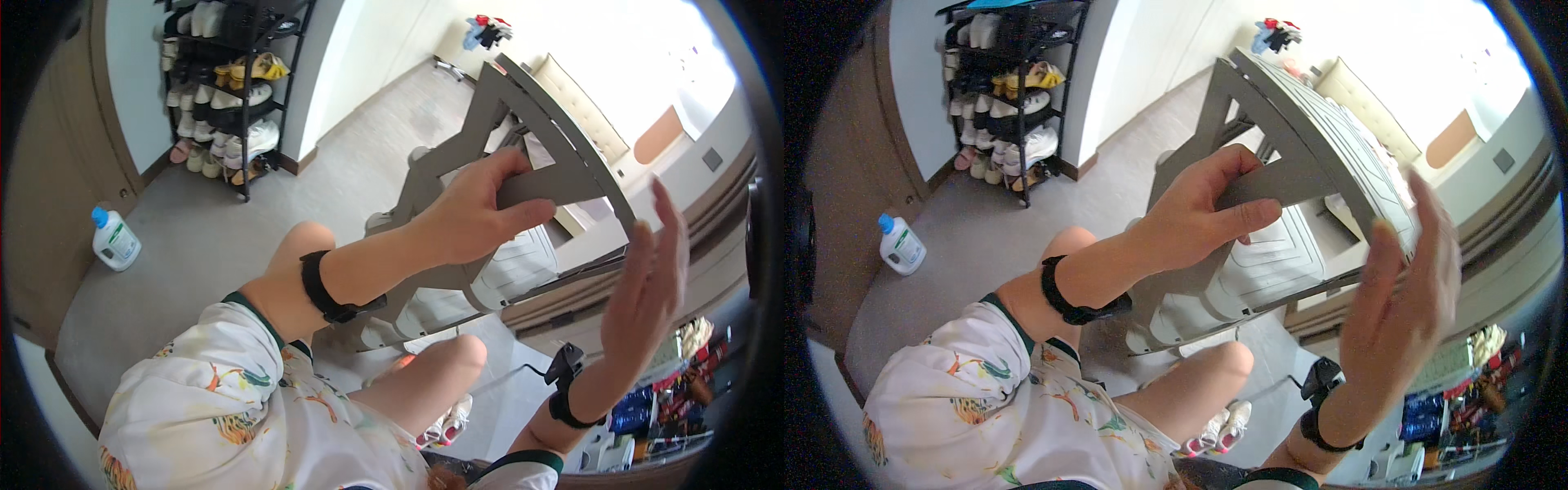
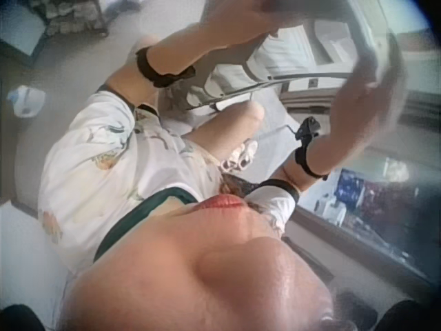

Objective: The person assembles a plastic step stool by snapping the side supports into the base and then attaching the top seat component.

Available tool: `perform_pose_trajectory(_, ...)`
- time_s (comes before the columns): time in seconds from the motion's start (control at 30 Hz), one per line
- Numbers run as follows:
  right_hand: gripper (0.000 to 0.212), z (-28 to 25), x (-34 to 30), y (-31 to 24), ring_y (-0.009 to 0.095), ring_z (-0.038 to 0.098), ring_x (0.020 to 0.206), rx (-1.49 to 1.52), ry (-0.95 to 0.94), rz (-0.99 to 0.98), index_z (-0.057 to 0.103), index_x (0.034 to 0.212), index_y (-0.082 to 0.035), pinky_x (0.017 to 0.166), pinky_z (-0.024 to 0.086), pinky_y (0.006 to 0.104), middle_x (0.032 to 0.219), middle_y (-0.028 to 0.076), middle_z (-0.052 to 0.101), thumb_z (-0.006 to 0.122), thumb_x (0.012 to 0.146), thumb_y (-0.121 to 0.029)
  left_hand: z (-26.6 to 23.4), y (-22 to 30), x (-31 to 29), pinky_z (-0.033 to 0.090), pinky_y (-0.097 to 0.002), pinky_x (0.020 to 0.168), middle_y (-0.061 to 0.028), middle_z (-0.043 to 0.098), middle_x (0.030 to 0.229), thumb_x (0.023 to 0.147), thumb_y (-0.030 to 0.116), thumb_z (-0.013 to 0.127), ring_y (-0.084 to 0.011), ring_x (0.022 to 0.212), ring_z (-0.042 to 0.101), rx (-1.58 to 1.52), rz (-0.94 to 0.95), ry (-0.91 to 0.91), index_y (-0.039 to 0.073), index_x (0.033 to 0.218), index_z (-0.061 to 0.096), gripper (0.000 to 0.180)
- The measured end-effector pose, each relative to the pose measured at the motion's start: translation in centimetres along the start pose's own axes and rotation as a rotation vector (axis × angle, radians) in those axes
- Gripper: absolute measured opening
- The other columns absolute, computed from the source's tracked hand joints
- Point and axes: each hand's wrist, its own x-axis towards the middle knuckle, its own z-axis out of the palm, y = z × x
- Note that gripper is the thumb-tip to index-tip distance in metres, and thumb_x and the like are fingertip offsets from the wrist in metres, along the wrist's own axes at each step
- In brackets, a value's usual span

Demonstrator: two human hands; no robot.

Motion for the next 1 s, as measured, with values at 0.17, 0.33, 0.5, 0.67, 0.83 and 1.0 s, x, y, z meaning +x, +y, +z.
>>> perform_pose_trajectory(0.17,0.025,-1.6,2.1,-3.7,0.025,0.07,0.083,-0.026,-0.137,-0.012,0.068,0.11,-0.006,0.071,0.054,0.035,0.094,0.015,0.071,0.063,0.09,-0.021,2.0,2.5,-0.7,0.044,-0.0214,0.056,-0.0003,0.058,0.073,0.091,0.021,0.066,-0.0048,0.064,0.052,-0.181,-0.137,0.014,0.0,0.101,0.059,0.025)
perform_pose_trajectory(0.33,0.02,-1.5,1.8,-3.8,0.024,0.071,0.077,-0.022,-0.104,0.025,0.071,0.102,-0.005,0.069,0.054,0.0332,0.088,0.014,0.071,0.068,0.086,-0.016,3.2,1.6,-1.1,0.043,-0.0254,0.054,-0.0038,0.06,0.068,0.09,0.016,0.065,-0.0069,0.061,0.051,-0.123,-0.044,0.12,-0.002,0.092,0.062,0.018)
perform_pose_trajectory(0.5,0.021,-0.8,1.4,-2.9,0.024,0.07,0.077,0.06,-0.039,0.0,0.071,0.102,-0.003,0.069,0.053,0.0325,0.087,0.016,0.071,0.07,0.082,-0.012,3.7,1.5,-1.0,0.048,-0.0332,0.06,-0.0146,0.066,0.072,0.087,0.017,0.066,-0.0209,0.062,0.061,0.016,0.047,0.163,-0.002,0.093,0.061,0.02)
perform_pose_trajectory(0.67,0.018,-0.9,0.4,0.0,0.027,0.071,0.083,0.124,0.055,-0.143,0.071,0.095,0.0,0.075,0.054,0.0338,0.091,0.014,0.072,0.067,0.079,-0.007,1.8,2.6,-1.8,0.048,-0.0304,0.067,-0.0093,0.057,0.089,0.086,0.019,0.067,-0.0241,0.08,0.058,0.738,0.533,0.114,0.004,0.104,0.06,0.024)
perform_pose_trajectory(0.83,0.018,0.1,0.3,2.6,0.026,0.071,0.077,0.212,0.161,-0.28,0.071,0.088,0.003,0.073,0.055,0.0328,0.082,0.015,0.072,0.068,0.081,-0.014,-0.2,3.3,-3.9,0.047,-0.0347,0.069,-0.0129,0.054,0.097,0.081,0.019,0.073,-0.021,0.077,0.054,0.792,0.736,0.267,0.004,0.102,0.054,0.031)
perform_pose_trajectory(1.0,0.033,0.8,0.3,4.8,0.025,0.071,0.076,0.295,0.166,-0.333,0.071,0.087,0.002,0.071,0.054,0.0321,0.082,0.014,0.073,0.069,0.086,-0.031,-0.6,3.9,-1.2,0.046,-0.0237,0.069,-0.0127,0.057,0.1,0.09,0.015,0.062,-0.0162,0.084,0.056,0.182,0.355,0.386,0.0,0.114,0.051,0.03)
